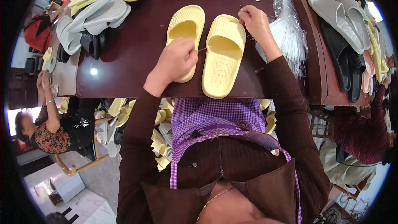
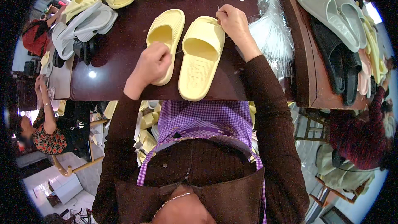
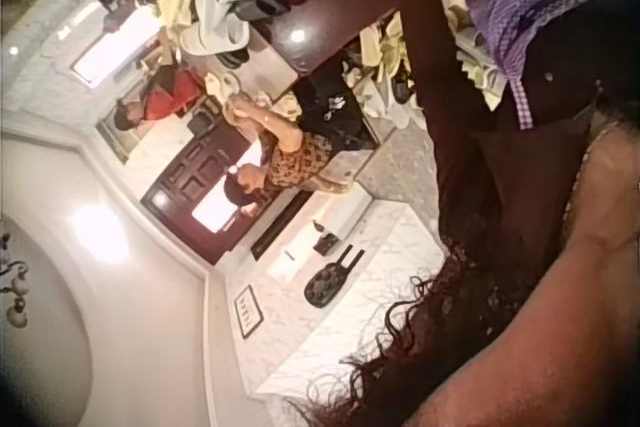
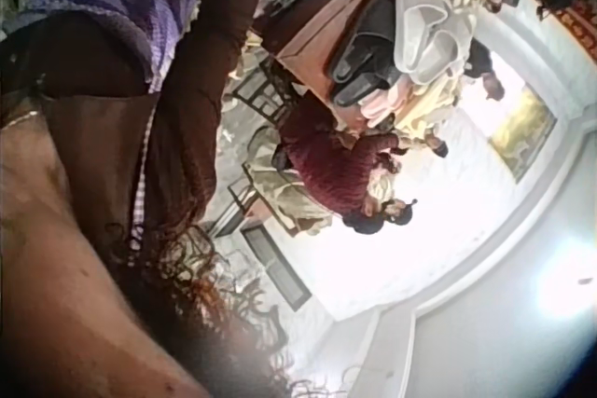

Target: The person pairs slides together by picking up pairs of slides, threading plastic tag fasteners through them, and securing the fasteners by hand.

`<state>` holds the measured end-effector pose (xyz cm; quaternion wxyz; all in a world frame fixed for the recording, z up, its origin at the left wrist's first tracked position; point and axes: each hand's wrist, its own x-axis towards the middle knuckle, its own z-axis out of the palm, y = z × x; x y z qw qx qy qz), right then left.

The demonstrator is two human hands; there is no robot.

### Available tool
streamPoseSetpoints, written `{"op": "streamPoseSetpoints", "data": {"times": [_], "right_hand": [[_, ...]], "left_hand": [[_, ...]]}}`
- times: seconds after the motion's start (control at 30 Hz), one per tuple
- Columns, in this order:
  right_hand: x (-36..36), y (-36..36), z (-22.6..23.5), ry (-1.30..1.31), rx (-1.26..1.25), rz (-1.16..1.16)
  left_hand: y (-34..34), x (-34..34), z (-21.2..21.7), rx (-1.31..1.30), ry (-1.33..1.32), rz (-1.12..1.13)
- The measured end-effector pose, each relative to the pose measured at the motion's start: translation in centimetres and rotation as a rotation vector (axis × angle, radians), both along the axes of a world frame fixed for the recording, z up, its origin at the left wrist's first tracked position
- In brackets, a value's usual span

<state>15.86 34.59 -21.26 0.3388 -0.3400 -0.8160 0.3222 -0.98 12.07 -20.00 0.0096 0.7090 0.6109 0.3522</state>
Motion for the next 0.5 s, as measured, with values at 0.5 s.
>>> {"op": "streamPoseSetpoints", "data": {"times": [0.5], "right_hand": [[-6.1, 0.2, 2.4, 0.077, 0.065, 0.245]], "left_hand": [[3.1, -2.7, -1.8, 0.016, -0.009, 0.012]]}}
